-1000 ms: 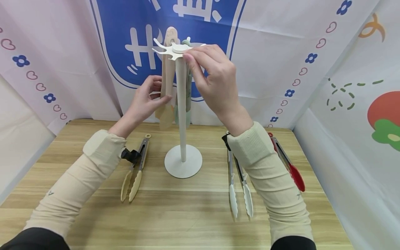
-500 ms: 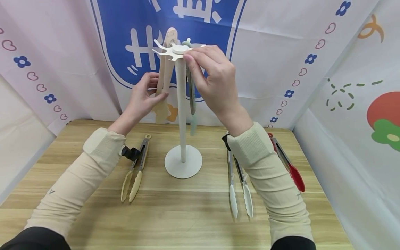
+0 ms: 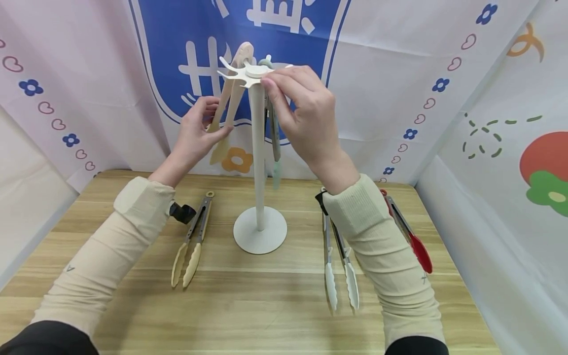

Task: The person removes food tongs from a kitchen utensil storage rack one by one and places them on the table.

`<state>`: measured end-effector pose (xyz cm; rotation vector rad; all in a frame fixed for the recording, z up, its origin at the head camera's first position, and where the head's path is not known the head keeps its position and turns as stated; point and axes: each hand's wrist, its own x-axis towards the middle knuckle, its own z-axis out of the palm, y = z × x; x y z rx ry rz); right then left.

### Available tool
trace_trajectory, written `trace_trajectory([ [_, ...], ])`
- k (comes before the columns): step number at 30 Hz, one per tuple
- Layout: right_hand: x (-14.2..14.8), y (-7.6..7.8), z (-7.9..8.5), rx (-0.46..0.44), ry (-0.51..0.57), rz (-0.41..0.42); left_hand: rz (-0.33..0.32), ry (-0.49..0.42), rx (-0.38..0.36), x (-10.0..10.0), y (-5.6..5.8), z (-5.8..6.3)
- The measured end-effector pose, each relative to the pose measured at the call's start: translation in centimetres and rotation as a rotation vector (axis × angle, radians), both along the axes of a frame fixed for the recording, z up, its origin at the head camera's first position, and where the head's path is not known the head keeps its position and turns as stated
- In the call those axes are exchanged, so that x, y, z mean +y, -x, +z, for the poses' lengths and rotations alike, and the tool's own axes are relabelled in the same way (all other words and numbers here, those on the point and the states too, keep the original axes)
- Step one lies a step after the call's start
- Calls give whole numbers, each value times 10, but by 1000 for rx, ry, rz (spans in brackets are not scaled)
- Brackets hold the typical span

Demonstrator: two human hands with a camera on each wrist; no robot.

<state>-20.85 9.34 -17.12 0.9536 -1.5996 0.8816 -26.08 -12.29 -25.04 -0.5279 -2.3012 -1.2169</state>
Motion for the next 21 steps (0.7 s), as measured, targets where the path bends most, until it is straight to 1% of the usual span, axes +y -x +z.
trace_trajectory([
  [7, 0, 0, -1, -1, 0, 2, 37, 24, 10, -5, 4, 4],
  [13, 0, 0, -1, 0, -5, 4, 65, 37, -17, -8, 5, 7],
  [17, 0, 0, -1, 1, 0, 10, 65, 42, -33, -10, 6, 8],
  [21, 0, 1, 0, 6, 4, 12, 64, 22, -47, -11, 7, 7],
])
